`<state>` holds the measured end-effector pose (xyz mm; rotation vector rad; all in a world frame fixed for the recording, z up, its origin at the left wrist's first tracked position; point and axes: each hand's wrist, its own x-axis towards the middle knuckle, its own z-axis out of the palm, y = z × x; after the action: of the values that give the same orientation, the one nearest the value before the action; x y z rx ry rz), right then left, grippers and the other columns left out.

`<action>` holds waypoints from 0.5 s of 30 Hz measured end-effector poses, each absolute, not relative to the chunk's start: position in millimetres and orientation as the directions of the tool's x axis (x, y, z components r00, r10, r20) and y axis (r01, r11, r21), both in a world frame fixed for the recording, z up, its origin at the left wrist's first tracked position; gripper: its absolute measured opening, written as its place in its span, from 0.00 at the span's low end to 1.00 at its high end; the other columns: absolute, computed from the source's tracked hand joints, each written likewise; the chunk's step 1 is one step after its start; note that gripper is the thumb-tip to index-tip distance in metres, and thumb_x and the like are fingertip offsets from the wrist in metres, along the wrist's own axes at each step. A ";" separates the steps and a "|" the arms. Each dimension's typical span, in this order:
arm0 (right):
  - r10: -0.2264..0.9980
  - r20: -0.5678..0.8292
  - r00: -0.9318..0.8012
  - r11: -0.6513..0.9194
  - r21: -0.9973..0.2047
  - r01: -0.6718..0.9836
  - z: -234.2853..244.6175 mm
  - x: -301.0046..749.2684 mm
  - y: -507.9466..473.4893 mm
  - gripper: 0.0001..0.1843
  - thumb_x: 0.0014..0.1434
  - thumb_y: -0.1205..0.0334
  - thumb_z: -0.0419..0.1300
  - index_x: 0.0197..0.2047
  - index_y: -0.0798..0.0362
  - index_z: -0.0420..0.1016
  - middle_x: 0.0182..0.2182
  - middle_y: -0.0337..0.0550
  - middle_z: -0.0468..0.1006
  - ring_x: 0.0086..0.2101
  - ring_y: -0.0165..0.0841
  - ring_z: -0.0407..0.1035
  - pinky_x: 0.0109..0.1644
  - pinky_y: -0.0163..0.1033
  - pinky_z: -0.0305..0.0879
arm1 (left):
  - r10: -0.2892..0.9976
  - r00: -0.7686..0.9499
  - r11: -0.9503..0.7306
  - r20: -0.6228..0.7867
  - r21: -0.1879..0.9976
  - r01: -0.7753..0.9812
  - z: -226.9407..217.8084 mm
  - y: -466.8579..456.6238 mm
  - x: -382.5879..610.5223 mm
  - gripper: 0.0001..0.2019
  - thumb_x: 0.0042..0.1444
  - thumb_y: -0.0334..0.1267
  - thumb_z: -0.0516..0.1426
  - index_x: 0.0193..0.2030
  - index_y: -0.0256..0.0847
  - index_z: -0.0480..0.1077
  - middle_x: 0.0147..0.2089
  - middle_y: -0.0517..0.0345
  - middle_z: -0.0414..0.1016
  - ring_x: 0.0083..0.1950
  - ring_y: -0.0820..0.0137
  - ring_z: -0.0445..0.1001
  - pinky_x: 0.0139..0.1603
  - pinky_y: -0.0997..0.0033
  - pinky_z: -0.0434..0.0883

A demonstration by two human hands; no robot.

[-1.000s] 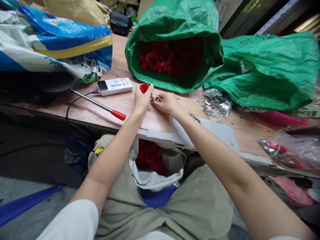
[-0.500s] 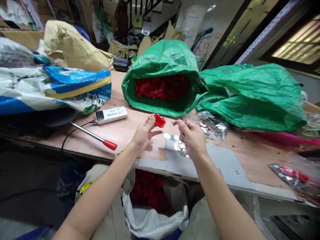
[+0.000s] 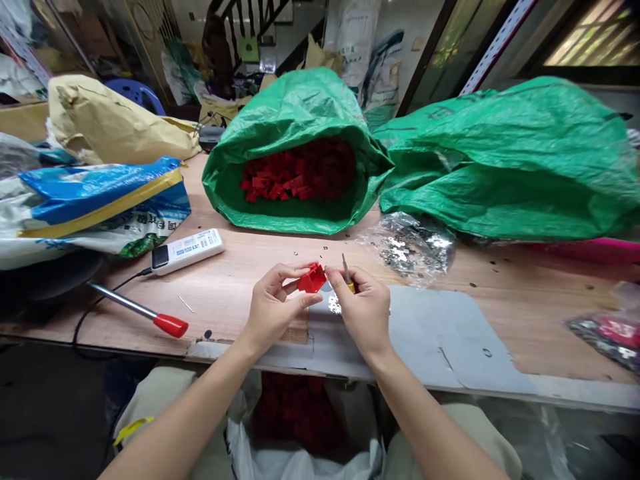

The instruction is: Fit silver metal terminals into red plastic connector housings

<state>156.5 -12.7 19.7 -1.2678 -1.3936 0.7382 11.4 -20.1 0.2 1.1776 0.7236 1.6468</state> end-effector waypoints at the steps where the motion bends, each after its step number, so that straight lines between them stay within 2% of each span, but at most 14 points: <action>1: 0.949 0.290 0.126 0.244 -0.924 0.294 19.6 156.9 -13.6 0.17 0.61 0.49 0.63 0.27 0.53 0.77 0.21 0.36 0.64 0.24 0.29 0.55 0.27 0.34 0.54 | 0.924 -0.079 -0.377 0.374 0.857 -0.351 0.1 -20.9 11.5 0.16 0.42 0.30 0.72 0.38 0.41 0.75 0.49 0.52 0.81 0.58 0.59 0.77 0.56 0.57 0.78; 4: 0.959 0.265 0.104 0.229 -0.935 0.270 19.2 156.2 -14.6 0.15 0.60 0.51 0.64 0.28 0.53 0.78 0.22 0.37 0.68 0.25 0.29 0.57 0.28 0.34 0.55 | 0.920 -0.072 -0.386 0.384 0.865 -0.321 -0.1 -23.3 10.8 0.17 0.43 0.28 0.72 0.39 0.42 0.77 0.49 0.53 0.82 0.58 0.60 0.77 0.55 0.59 0.79; 6: 0.980 0.185 0.072 0.170 -0.970 0.175 19.1 155.7 -12.7 0.13 0.58 0.51 0.66 0.32 0.53 0.79 0.25 0.38 0.71 0.23 0.28 0.57 0.26 0.34 0.55 | 0.920 -0.082 -0.389 0.383 0.874 -0.289 -0.4 -24.5 9.6 0.16 0.43 0.28 0.72 0.39 0.42 0.77 0.50 0.52 0.82 0.58 0.59 0.78 0.55 0.59 0.79; 8: 1.000 0.019 -0.014 0.019 -1.000 -0.002 19.8 157.2 -9.3 0.15 0.54 0.49 0.69 0.38 0.52 0.79 0.23 0.35 0.69 0.19 0.25 0.52 0.21 0.33 0.50 | 0.917 -0.093 -0.398 0.388 0.879 -0.261 -0.8 -25.1 8.1 0.16 0.43 0.28 0.72 0.40 0.42 0.77 0.50 0.52 0.82 0.57 0.59 0.78 0.56 0.57 0.79; 10: 0.967 -0.169 -0.192 -0.201 -0.967 -0.157 21.4 161.7 -5.7 0.21 0.50 0.47 0.72 0.41 0.51 0.77 0.18 0.28 0.61 0.15 0.21 0.43 0.17 0.31 0.41 | 0.908 -0.083 -0.419 0.412 0.873 -0.251 -1.6 -25.2 6.8 0.16 0.44 0.28 0.71 0.41 0.43 0.78 0.49 0.52 0.82 0.57 0.59 0.78 0.57 0.57 0.79; 12: 0.898 -0.271 -0.345 -0.357 -0.909 -0.216 23.3 168.6 -2.8 0.21 0.48 0.47 0.74 0.37 0.52 0.75 0.18 0.26 0.59 0.14 0.18 0.39 0.16 0.29 0.36 | 0.895 -0.065 -0.443 0.442 0.862 -0.246 -2.7 -25.0 5.9 0.17 0.45 0.27 0.71 0.42 0.43 0.78 0.50 0.52 0.82 0.57 0.59 0.78 0.59 0.56 0.78; 15: 0.876 -0.269 -0.401 -0.379 -0.897 -0.228 24.6 179.3 -0.5 0.20 0.51 0.47 0.72 0.30 0.54 0.72 0.22 0.31 0.67 0.14 0.16 0.39 0.15 0.29 0.33 | 0.886 -0.040 -0.457 0.462 0.854 -0.250 -4.5 -24.7 5.4 0.18 0.46 0.27 0.71 0.44 0.44 0.78 0.52 0.52 0.81 0.59 0.58 0.77 0.61 0.55 0.76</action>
<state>179.3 -0.5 24.6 -1.0117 -1.0465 1.8662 5.4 -24.7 -4.5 1.3528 0.7302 1.6433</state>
